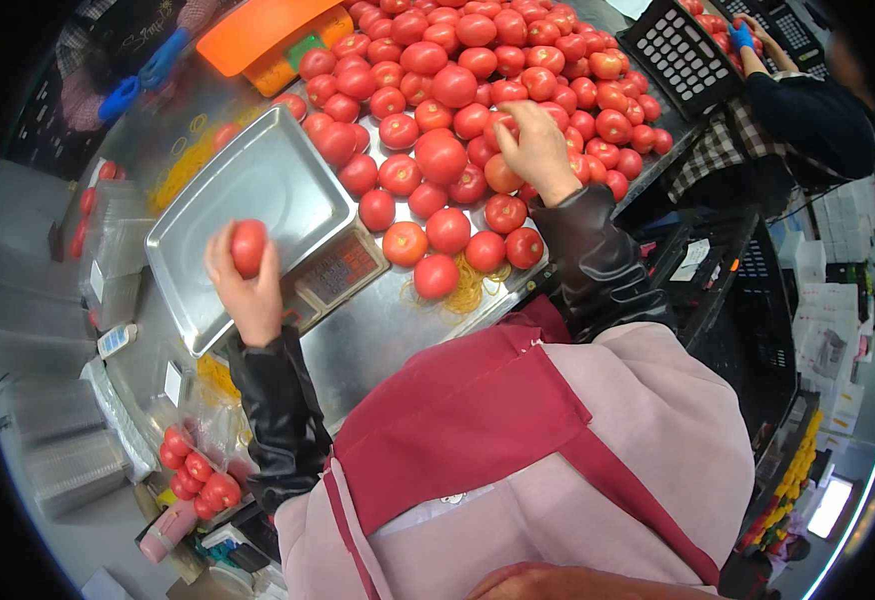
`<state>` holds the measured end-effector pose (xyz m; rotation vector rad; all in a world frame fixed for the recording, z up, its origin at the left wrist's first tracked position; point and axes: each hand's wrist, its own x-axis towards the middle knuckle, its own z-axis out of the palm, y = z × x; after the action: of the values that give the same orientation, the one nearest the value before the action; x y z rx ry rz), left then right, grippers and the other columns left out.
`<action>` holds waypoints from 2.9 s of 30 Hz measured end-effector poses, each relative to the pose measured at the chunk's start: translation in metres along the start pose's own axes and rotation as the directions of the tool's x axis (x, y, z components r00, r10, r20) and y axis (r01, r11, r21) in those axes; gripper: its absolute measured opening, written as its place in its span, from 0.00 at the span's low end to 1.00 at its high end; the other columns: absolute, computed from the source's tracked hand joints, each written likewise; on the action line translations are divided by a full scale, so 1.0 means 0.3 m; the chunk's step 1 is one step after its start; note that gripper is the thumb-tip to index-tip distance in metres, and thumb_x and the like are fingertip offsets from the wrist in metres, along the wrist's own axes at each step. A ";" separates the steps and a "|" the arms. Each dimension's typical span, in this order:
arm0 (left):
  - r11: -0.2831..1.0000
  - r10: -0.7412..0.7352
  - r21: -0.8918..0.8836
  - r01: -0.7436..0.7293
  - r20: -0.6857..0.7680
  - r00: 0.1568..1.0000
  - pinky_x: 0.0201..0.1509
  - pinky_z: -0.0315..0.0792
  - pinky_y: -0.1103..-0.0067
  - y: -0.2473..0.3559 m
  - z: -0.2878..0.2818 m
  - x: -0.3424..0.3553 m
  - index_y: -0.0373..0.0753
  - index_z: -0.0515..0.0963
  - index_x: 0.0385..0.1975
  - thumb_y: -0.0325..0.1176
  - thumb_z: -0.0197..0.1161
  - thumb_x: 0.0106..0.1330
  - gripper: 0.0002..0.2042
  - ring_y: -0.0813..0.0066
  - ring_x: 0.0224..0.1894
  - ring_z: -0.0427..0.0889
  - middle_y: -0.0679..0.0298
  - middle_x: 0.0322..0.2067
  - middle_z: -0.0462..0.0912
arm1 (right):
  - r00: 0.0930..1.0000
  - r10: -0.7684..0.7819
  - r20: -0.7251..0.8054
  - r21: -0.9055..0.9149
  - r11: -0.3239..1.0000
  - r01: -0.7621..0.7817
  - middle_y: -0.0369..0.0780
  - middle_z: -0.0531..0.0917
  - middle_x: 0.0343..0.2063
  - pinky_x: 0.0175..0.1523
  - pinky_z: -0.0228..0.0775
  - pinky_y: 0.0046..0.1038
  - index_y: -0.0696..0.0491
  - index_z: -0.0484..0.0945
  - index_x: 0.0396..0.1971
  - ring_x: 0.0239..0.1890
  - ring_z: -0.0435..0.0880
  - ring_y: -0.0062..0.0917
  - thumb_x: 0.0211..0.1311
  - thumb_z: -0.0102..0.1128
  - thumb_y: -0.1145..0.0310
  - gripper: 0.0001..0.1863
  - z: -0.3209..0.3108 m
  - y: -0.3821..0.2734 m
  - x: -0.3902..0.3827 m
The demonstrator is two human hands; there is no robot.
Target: The person selects tomatoes from a bulk display, places them on a digital scale, and then transfers them into clear plastic containers. The person seals the containers and stacks them on the counter. The process is repeated multiple times throughout the clip.
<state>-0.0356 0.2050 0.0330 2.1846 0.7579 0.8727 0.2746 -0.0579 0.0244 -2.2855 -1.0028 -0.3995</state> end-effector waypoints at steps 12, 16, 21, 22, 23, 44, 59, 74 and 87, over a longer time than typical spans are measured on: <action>0.920 0.327 0.197 -0.338 0.084 0.941 0.68 0.61 0.60 0.068 0.074 -0.125 0.37 0.71 0.61 0.27 0.68 0.58 0.28 0.44 0.66 0.65 0.45 0.66 0.62 | 0.992 0.051 0.113 0.013 0.999 -0.053 0.47 0.73 0.47 0.53 0.73 0.39 0.56 0.74 0.48 0.50 0.76 0.43 0.47 0.70 0.71 0.25 0.084 0.019 -0.202; 0.767 -0.024 -0.559 0.315 0.466 0.885 0.63 0.68 0.62 0.146 0.179 -0.274 0.37 0.63 0.67 0.36 0.64 0.66 0.30 0.51 0.64 0.70 0.47 0.63 0.67 | 0.980 0.195 0.044 0.445 0.874 -0.194 0.44 0.77 0.43 0.54 0.73 0.32 0.58 0.73 0.48 0.48 0.79 0.31 0.55 0.64 0.67 0.21 0.068 -0.093 -0.220; -0.062 0.113 -0.576 0.815 0.807 0.579 0.51 0.78 0.65 0.105 0.143 -0.309 0.36 0.60 0.67 0.48 0.58 0.70 0.32 0.58 0.51 0.81 0.50 0.51 0.78 | 0.823 -0.561 0.085 0.461 0.755 0.467 0.47 0.78 0.49 0.60 0.69 0.38 0.58 0.78 0.46 0.54 0.77 0.42 0.56 0.66 0.65 0.19 0.038 -0.372 -0.149; 0.148 -0.021 -0.669 0.729 0.735 0.678 0.49 0.79 0.68 0.107 0.104 -0.299 0.33 0.67 0.62 0.43 0.61 0.67 0.28 0.60 0.46 0.83 0.52 0.48 0.79 | 0.890 -0.454 0.037 0.343 0.842 0.416 0.46 0.77 0.50 0.60 0.68 0.39 0.56 0.78 0.47 0.55 0.75 0.42 0.53 0.68 0.64 0.21 0.094 -0.334 -0.120; 0.400 -0.075 -0.695 0.597 0.625 0.777 0.52 0.77 0.70 0.102 0.064 -0.266 0.33 0.72 0.56 0.39 0.63 0.63 0.24 0.63 0.48 0.82 0.54 0.47 0.79 | 0.940 -0.339 -0.030 0.219 0.916 0.337 0.45 0.75 0.51 0.60 0.67 0.39 0.53 0.78 0.47 0.55 0.74 0.42 0.49 0.70 0.63 0.23 0.145 -0.279 -0.097; 0.906 0.204 0.408 -0.114 -0.185 0.961 0.71 0.55 0.56 -0.097 -0.041 -0.170 0.39 0.73 0.60 0.29 0.64 0.63 0.23 0.39 0.69 0.57 0.48 0.66 0.62 | 0.841 0.071 0.536 0.207 0.955 -0.213 0.51 0.84 0.37 0.47 0.76 0.39 0.62 0.74 0.49 0.42 0.86 0.43 0.55 0.65 0.56 0.28 0.244 -0.245 -0.059; 0.964 -0.266 -0.134 0.230 -0.426 0.865 0.61 0.68 0.70 -0.133 -0.226 -0.068 0.31 0.68 0.60 0.39 0.60 0.70 0.24 0.58 0.53 0.77 0.48 0.54 0.74 | 0.843 -0.426 0.328 0.036 0.898 0.439 0.47 0.78 0.41 0.46 0.70 0.44 0.55 0.75 0.44 0.44 0.78 0.45 0.50 0.61 0.74 0.18 0.449 -0.208 -0.031; 0.976 -0.036 0.184 0.112 -0.373 0.927 0.69 0.60 0.64 -0.310 -0.319 -0.219 0.33 0.66 0.65 0.39 0.60 0.69 0.27 0.51 0.63 0.70 0.46 0.60 0.71 | 0.742 -0.669 0.050 0.351 0.707 0.614 0.47 0.77 0.53 0.62 0.65 0.42 0.57 0.73 0.54 0.58 0.74 0.44 0.53 0.66 0.71 0.26 0.308 -0.622 0.036; 0.742 -0.651 0.339 0.578 0.162 0.742 0.54 0.72 0.74 -0.511 -0.764 -0.784 0.34 0.84 0.44 0.38 0.70 0.62 0.16 0.70 0.42 0.84 0.57 0.37 0.88 | 0.899 -0.383 0.212 0.073 0.924 0.376 0.56 0.69 0.61 0.66 0.62 0.43 0.56 0.82 0.43 0.61 0.70 0.51 0.55 0.63 0.68 0.15 0.310 -0.195 -0.195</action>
<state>-0.3909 0.2157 -0.0383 1.9868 1.4182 0.1200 0.1949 -0.0006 -0.0522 -2.1347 -1.5704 -0.2836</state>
